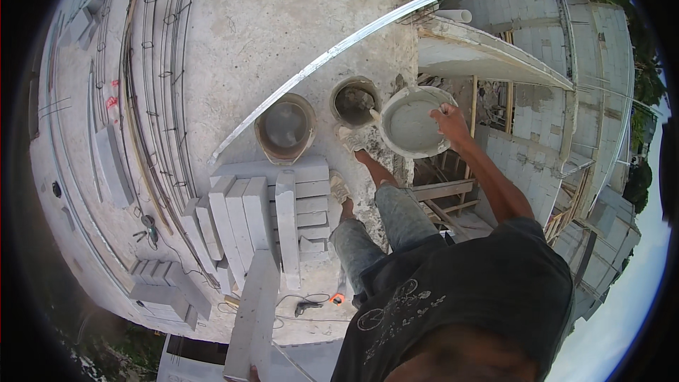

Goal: Apply mortar to bricks and lay them to build a wall structure.

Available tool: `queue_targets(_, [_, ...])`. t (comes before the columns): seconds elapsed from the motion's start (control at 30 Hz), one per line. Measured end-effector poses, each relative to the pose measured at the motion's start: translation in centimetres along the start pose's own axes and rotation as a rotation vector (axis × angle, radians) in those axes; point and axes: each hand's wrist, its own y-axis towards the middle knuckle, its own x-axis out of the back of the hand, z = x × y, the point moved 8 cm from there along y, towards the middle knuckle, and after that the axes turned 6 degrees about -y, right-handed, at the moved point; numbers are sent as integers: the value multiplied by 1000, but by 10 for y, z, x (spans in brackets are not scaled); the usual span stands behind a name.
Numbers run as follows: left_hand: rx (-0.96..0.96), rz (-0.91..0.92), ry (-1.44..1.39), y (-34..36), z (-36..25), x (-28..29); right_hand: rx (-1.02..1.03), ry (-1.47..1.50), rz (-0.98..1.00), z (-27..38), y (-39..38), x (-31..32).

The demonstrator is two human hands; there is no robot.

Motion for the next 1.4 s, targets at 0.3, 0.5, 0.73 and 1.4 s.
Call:
queue_targets(0.3, [107, 126, 83, -29, -37, -28, 28, -68, -50, -44, 185, -5])
queue_targets(0.5, [178, 158, 181, -49, -52, -49, 41, 15, 7, -38, 308, -79])
queue_targets(0.73, [291, 246, 334, -55, -68, -48, 86, 6, 78, -58, 435, -188])
queue_targets(1.4, [342, 311, 438, -16, -43, -16, 70, -671, 212, -291, 298, -317])
